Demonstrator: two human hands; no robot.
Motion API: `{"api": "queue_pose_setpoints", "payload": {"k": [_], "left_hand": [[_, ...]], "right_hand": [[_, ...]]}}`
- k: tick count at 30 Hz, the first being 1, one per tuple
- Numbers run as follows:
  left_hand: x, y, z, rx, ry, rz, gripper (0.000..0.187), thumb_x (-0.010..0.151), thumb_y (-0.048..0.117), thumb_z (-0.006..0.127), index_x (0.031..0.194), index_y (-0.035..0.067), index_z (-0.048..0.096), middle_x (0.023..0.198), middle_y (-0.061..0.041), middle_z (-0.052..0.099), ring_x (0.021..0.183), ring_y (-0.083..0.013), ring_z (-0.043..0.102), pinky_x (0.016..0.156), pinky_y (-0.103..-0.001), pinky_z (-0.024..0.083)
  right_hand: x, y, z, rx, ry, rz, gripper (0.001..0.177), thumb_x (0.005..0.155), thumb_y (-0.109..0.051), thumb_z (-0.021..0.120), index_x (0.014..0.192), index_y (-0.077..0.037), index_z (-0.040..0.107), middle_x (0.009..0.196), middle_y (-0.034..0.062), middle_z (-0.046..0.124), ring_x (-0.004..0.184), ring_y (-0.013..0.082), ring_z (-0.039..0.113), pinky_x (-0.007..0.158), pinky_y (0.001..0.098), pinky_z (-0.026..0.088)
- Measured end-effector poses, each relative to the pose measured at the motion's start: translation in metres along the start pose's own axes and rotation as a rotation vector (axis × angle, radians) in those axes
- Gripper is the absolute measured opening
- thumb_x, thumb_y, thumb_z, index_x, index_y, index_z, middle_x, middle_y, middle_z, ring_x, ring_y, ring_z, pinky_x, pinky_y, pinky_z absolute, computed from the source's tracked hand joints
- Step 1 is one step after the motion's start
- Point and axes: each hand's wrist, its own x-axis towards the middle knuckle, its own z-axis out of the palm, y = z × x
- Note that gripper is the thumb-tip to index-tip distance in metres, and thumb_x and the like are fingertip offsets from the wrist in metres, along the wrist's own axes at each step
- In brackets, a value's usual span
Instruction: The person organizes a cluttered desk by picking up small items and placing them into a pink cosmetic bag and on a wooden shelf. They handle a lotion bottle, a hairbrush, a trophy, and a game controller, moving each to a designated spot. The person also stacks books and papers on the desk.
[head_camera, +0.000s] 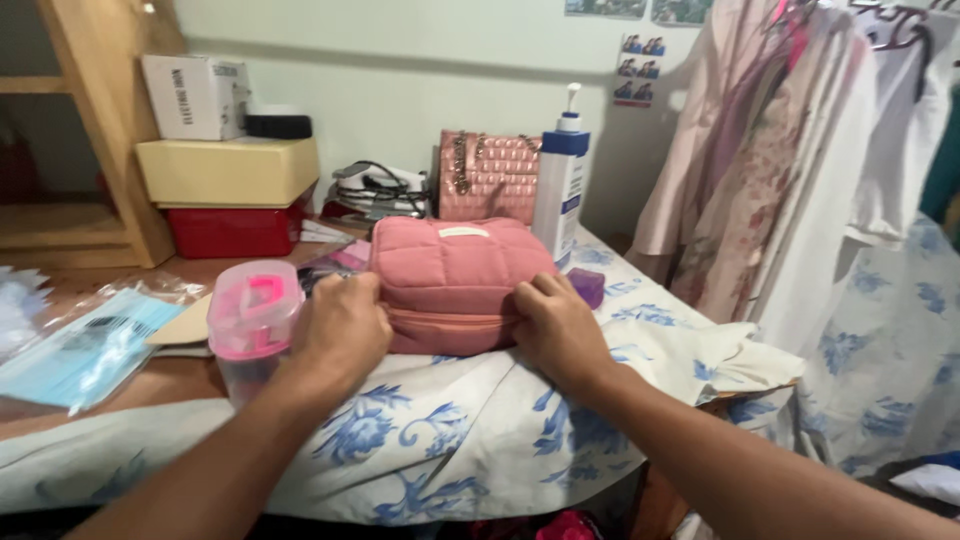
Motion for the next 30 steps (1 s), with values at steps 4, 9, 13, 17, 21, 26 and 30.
{"api": "queue_pose_setpoints", "payload": {"k": [4, 9, 13, 17, 21, 26, 30], "left_hand": [[0.007, -0.012, 0.001, 0.093, 0.024, -0.023, 0.019, 0.085, 0.013, 0.065, 0.092, -0.001, 0.074, 0.104, -0.033, 0.067, 0.091, -0.0489, 0.069, 0.079, -0.054, 0.057], [0.014, -0.017, 0.015, 0.029, -0.042, -0.114, 0.026, 0.087, 0.016, 0.062, 0.097, -0.006, 0.073, 0.106, -0.034, 0.069, 0.105, -0.0470, 0.069, 0.094, -0.051, 0.055], [0.037, -0.025, 0.028, -0.070, 0.027, -0.192, 0.037, 0.086, 0.021, 0.061, 0.111, -0.006, 0.066, 0.114, -0.035, 0.066, 0.109, -0.0491, 0.064, 0.097, -0.054, 0.051], [0.064, -0.017, 0.027, -0.358, -0.065, -0.568, 0.051, 0.094, 0.039, 0.051, 0.123, -0.001, 0.062, 0.125, -0.028, 0.066, 0.115, -0.0413, 0.067, 0.097, -0.050, 0.054], [0.068, 0.000, 0.012, -0.902, -0.401, -0.830, 0.061, 0.093, 0.052, 0.041, 0.135, 0.014, 0.061, 0.136, -0.011, 0.068, 0.120, -0.0274, 0.069, 0.095, -0.049, 0.059], [0.070, 0.006, 0.018, -1.026, -0.535, -0.831, 0.079, 0.090, 0.068, 0.039, 0.147, 0.016, 0.052, 0.143, -0.014, 0.065, 0.123, -0.0263, 0.068, 0.097, -0.050, 0.057], [0.068, -0.002, 0.033, -1.055, -0.440, -0.917, 0.083, 0.090, 0.063, 0.056, 0.147, 0.003, 0.051, 0.143, -0.018, 0.066, 0.125, -0.0280, 0.069, 0.102, -0.046, 0.055]], "right_hand": [[0.000, -0.002, 0.002, 0.042, 0.005, 0.012, 0.026, 0.066, -0.003, 0.072, 0.089, -0.003, 0.061, 0.097, 0.0155, 0.061, 0.102, 0.0395, 0.058, 0.085, 0.0466, 0.051], [0.000, -0.004, -0.002, 0.038, -0.025, 0.127, 0.021, 0.069, -0.003, 0.072, 0.087, -0.004, 0.062, 0.097, 0.0145, 0.061, 0.101, 0.0373, 0.059, 0.083, 0.0459, 0.052], [0.002, -0.006, -0.008, 0.030, -0.053, 0.173, 0.015, 0.072, -0.003, 0.070, 0.085, -0.003, 0.064, 0.094, 0.0148, 0.063, 0.098, 0.0367, 0.061, 0.083, 0.0451, 0.052], [0.009, 0.000, -0.020, 0.157, -0.034, 0.350, 0.016, 0.076, -0.008, 0.070, 0.089, -0.001, 0.066, 0.090, 0.0159, 0.066, 0.087, 0.0305, 0.067, 0.079, 0.0409, 0.055], [0.033, 0.024, -0.025, 0.364, 0.044, 0.809, 0.032, 0.091, -0.027, 0.065, 0.109, -0.001, 0.061, 0.100, 0.0182, 0.071, 0.083, 0.0226, 0.071, 0.073, 0.0357, 0.057], [0.057, 0.060, -0.019, 0.842, -0.078, 1.146, 0.052, 0.099, -0.043, 0.057, 0.130, -0.001, 0.053, 0.120, 0.0212, 0.060, 0.091, 0.0281, 0.063, 0.080, 0.0435, 0.056], [0.059, 0.071, -0.007, 0.945, -0.220, 1.244, 0.056, 0.099, -0.046, 0.054, 0.135, -0.003, 0.055, 0.119, 0.0176, 0.063, 0.101, 0.0293, 0.062, 0.089, 0.0473, 0.050]]}}
